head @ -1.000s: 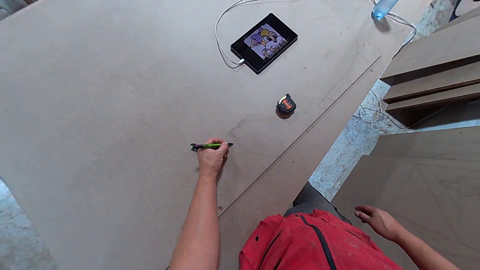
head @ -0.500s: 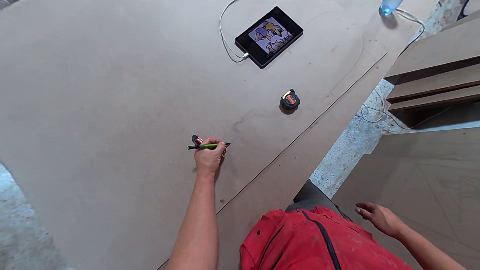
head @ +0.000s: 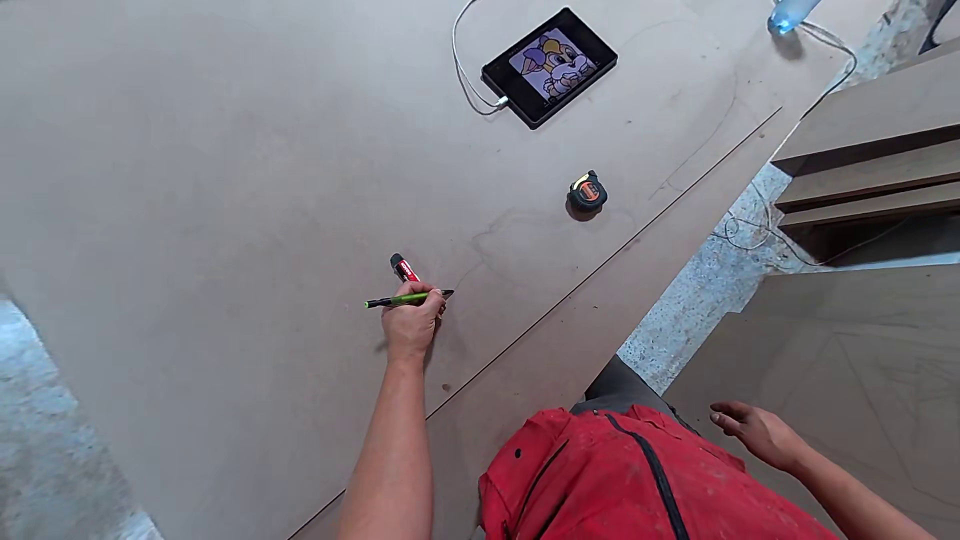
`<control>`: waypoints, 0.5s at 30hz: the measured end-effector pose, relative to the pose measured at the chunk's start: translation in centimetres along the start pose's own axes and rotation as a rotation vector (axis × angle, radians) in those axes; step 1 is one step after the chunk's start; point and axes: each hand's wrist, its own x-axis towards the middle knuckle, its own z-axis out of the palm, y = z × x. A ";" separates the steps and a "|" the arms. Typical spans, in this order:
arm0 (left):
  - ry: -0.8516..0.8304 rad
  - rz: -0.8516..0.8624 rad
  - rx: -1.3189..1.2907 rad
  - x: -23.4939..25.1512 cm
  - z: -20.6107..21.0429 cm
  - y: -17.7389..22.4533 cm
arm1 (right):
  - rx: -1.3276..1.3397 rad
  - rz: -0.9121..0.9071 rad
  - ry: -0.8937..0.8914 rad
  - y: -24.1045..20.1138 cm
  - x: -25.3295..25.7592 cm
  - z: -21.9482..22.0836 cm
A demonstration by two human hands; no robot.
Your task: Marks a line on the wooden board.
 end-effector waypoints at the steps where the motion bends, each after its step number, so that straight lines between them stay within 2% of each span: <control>1: 0.001 -0.007 0.013 -0.3 -0.2 0.0 | -0.004 -0.005 -0.003 0.1 0.0 0.0; 15: 0.050 -0.053 0.044 -3.3 -1.6 -1.2 | -0.005 -0.007 -0.005 0.2 -0.2 0.5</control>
